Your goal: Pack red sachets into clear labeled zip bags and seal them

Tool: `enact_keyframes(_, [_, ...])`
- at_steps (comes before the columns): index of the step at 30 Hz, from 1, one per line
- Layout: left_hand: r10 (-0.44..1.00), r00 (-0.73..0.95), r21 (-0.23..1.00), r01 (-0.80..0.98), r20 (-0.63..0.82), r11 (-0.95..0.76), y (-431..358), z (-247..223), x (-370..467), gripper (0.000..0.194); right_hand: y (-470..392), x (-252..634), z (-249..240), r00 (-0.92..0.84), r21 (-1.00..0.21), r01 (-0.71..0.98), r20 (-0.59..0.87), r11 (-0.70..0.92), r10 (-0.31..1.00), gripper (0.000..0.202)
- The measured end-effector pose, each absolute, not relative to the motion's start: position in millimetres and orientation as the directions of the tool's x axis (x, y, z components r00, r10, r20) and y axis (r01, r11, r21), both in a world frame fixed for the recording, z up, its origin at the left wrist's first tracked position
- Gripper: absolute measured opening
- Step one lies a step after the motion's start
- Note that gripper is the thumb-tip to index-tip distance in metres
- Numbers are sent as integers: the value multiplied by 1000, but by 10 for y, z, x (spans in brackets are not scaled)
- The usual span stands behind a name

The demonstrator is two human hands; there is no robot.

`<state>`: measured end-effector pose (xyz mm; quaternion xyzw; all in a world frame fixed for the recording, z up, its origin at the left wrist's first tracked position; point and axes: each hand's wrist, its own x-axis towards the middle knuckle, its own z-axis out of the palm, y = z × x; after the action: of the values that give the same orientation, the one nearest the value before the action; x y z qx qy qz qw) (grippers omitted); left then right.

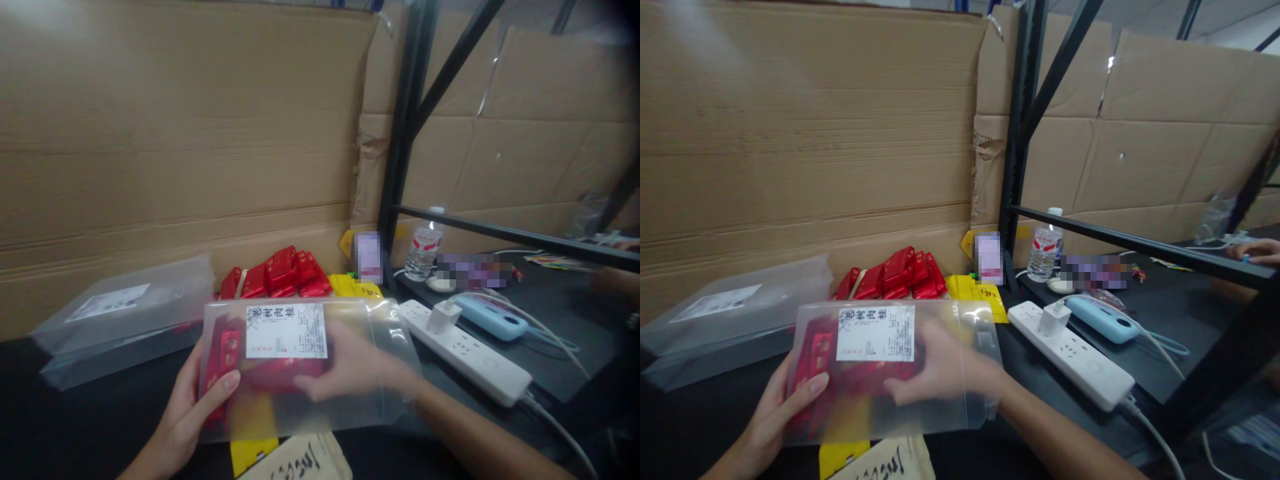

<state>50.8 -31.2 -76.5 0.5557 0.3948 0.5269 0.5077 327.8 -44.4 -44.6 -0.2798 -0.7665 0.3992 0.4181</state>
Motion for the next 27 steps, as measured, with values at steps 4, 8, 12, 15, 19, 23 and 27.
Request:
enact_keyframes(4, [988,105,986,-133,118,-103,-265,-791,503,80,-432,3248,-468,-404,-858,84,435,506,805,50])
enact_keyframes(8, [992,94,989,-127,84,-71,-244,-808,525,79,-427,3230,-391,-529,-815,66,461,576,713,92])
enact_keyframes(12, [994,89,988,-146,65,-52,-284,-797,580,76,-413,3227,-325,-660,-745,64,468,664,588,108])
enact_keyframes(15, [994,85,988,-142,66,-53,-305,-784,607,75,-413,3255,-277,-731,-713,6,476,701,489,102])
enact_keyframes(19, [987,150,990,-131,64,-44,-247,-794,577,79,-414,3276,-286,-711,-727,31,466,686,527,100])
enact_keyframes(23, [980,168,990,-112,108,-90,-187,-755,564,75,-377,3219,-416,-495,-739,98,545,667,676,87])
enact_keyframes(27, [957,229,983,-61,180,-171,-226,-605,725,76,-357,3176,-490,-409,-803,161,475,574,779,73])
